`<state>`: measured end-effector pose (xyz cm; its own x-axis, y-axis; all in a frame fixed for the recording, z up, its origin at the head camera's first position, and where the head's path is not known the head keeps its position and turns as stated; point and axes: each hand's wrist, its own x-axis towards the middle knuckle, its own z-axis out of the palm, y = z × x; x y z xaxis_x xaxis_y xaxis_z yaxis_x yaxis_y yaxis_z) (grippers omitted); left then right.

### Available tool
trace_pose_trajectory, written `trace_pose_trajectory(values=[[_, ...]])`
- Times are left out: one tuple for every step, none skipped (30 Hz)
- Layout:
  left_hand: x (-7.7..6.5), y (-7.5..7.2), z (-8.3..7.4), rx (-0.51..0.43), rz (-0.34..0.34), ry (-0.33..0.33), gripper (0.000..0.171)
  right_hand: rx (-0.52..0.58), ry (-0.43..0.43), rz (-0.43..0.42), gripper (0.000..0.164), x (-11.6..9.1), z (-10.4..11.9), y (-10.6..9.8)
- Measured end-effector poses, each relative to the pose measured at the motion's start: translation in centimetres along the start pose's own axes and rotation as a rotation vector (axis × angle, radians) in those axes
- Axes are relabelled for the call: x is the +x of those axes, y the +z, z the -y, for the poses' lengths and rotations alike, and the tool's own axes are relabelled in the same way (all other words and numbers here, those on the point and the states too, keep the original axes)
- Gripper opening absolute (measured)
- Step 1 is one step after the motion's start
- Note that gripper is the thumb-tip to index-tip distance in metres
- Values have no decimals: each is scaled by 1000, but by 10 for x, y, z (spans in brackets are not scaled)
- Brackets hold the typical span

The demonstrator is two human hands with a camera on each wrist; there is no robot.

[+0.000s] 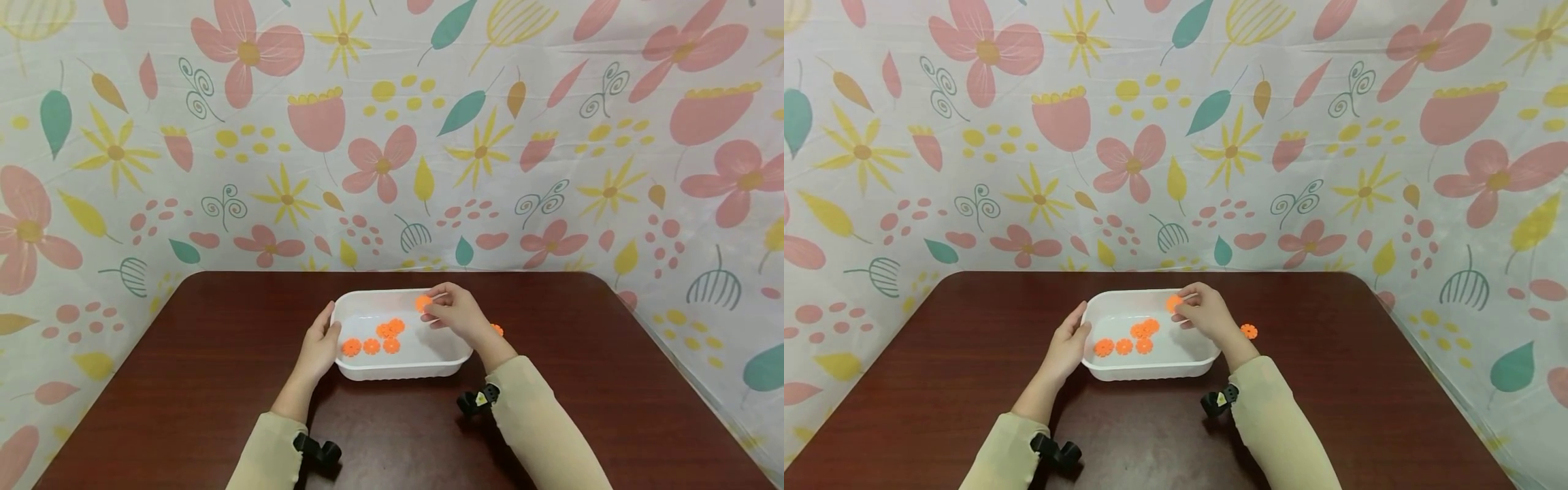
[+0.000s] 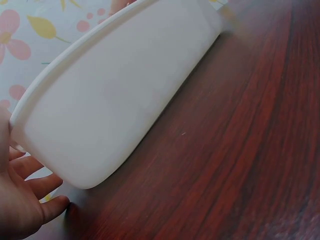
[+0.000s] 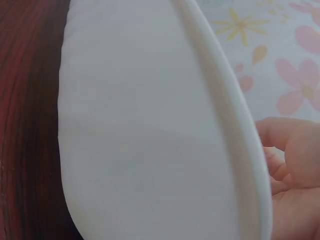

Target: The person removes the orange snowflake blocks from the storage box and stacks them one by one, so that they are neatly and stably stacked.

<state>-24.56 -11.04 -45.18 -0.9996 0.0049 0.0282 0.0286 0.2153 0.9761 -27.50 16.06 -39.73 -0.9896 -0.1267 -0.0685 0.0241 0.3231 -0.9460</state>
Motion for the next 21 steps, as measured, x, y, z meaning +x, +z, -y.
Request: trace_pose_trajectory(values=[[0,0,0,2,-3,-1,52,12,0,-4,27,-1,0,-1],[0,0,0,4,-5,-2,52,19,-9,-4,28,-2,0,-3],[0,0,-1,4,-7,-2,52,29,-17,-5,28,-3,0,-5],[-1,0,-1,7,-9,-3,52,35,-25,-6,29,-4,0,-6],[-1,0,-1,8,-11,-5,52,42,-29,-7,29,-5,0,-8],[-1,0,-1,5,-11,-6,52,45,-35,-9,29,-5,-1,-9],[-1,0,-1,2,-10,-7,52,47,-39,-10,30,-6,-1,-10],[-1,0,-1,0,-10,-7,52,49,-41,-11,30,-7,-1,-11],[-1,0,-1,-2,-10,-6,52,54,-42,-14,31,-7,-2,-12],[-1,0,-1,-3,-9,-7,52,58,-43,-17,32,-8,-2,-13],[-1,0,-1,-3,-8,-7,52,67,-43,-18,32,-8,-3,-14],[-1,0,-2,-3,-8,-7,52,79,-43,-20,33,-8,-4,-15],[-1,0,-2,-1,-8,-7,52,87,-43,-21,34,-8,-5,-16],[-1,0,-2,1,-9,-7,52,99,-43,-22,34,-9,-6,-17],[-1,0,-2,3,-10,-7,52,112,-44,-22,34,-9,-6,-18],[-1,0,-2,6,-10,-7,52,121,-47,-22,35,-10,-7,-19],[-1,0,-2,9,-10,-7,51,132,-51,-21,35,-10,-7,-20],[-1,0,-3,10,-11,-7,51,139,-54,-21,35,-11,-8,-21],[-1,0,-3,11,-11,-7,51,146,-61,-22,35,-12,-8,-23],[-2,0,-3,12,-12,-7,51,157,-67,-22,35,-13,-8,-24],[-2,0,-3,12,-13,-7,51,167,-72,-25,36,-13,-8,-26]])
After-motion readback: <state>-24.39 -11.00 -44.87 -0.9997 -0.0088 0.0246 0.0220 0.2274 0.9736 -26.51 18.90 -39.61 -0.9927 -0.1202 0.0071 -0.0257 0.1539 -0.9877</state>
